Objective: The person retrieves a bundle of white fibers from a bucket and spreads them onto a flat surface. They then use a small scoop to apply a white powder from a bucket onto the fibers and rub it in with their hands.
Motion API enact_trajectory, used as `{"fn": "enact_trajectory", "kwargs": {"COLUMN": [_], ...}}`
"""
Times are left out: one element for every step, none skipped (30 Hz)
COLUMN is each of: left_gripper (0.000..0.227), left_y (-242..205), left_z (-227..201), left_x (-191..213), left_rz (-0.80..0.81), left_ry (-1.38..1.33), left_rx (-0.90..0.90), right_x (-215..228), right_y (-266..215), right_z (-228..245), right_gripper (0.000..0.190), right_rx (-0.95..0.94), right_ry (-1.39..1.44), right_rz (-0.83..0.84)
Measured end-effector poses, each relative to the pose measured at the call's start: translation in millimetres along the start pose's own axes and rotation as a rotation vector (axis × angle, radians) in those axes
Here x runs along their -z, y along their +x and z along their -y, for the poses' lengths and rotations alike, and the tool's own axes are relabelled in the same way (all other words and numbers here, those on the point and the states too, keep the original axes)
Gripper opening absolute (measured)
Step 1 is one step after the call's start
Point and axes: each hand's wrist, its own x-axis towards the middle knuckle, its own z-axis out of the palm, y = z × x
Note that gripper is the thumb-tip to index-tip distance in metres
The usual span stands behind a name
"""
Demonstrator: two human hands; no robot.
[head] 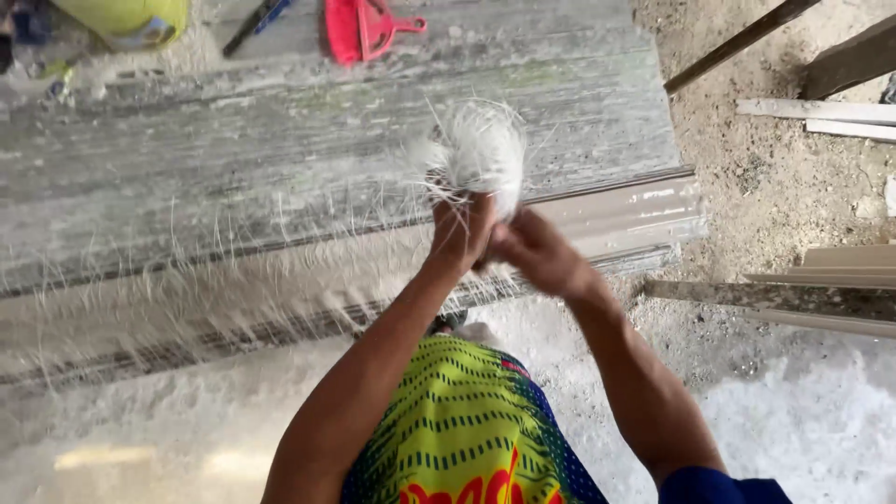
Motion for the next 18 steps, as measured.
{"fn": "enact_trajectory", "kwargs": {"left_gripper": [0.026,0.072,0.072,0.065,0.058,0.058,0.048,0.038,0.038,0.028,0.019,0.019,0.014,0.016,0.016,0.023,0.032,0.032], "left_y": [-2,-9,-7,-6,-6,1,7,13,5,0,-5,-6,-6,-7,-13,-16,-19,-13], "left_z": [-16,-30,-29,-28,-26,-28,-30,-32,-24,-16,-8,-8,-9,-10,-16,-22,-28,-17], "left_x": [16,30,37,44,51,58,64,67,80,93,107,112,118,123,116,113,109,72], "left_rz": [-0.062,-0.122,-0.120,-0.179,-0.235,-0.237,-0.315,-0.383,-0.380,-0.442,-0.501,-0.499,-0.555,-0.607,-0.604,-0.660,-0.714,-0.699], "left_ry": [-0.795,-1.597,-1.597,-1.467,-1.335,-1.332,-1.130,-0.932,-0.934,-0.735,-0.535,-0.536,-0.333,-0.129,-0.129,0.081,0.292,0.291], "left_rx": [-0.192,-0.368,-0.366,-0.366,-0.364,-0.364,-0.363,-0.355,-0.351,-0.347,-0.342,-0.345,-0.338,-0.328,-0.331,-0.326,-0.317,-0.306], "right_x": [-19,-39,-21,-4,13,28,44,60,73,88,102,119,136,152,124,97,71,52], "right_y": [7,10,-2,-14,-25,-30,-34,-43,-49,-52,-55,-66,-77,-87,-70,-48,-26,-14], "right_z": [12,23,2,-19,-40,-56,-73,-87,-91,-93,-96,-98,-101,-103,-66,-30,5,29], "right_gripper": [0.035,0.051,0.051,0.042,0.036,0.036,0.030,0.025,0.025,0.026,0.029,0.029,0.013,0.038,0.038,0.049,0.062,0.062], "right_rx": [-0.064,-0.140,-0.141,0.010,0.164,0.166,0.293,0.415,0.409,0.374,0.337,0.339,-0.273,-0.904,-0.904,-0.773,-0.637,-0.656], "right_ry": [-0.371,-0.738,-0.738,-0.879,-1.015,-1.012,-1.083,-1.156,-1.157,-1.224,-1.291,-1.293,-1.439,-1.493,-1.492,-1.406,-1.303,-1.297], "right_rz": [-0.113,-0.224,-0.227,-0.225,-0.221,-0.221,-0.233,-0.247,-0.248,-0.236,-0.224,-0.226,-0.035,0.161,0.157,-0.100,-0.346,-0.343]}}
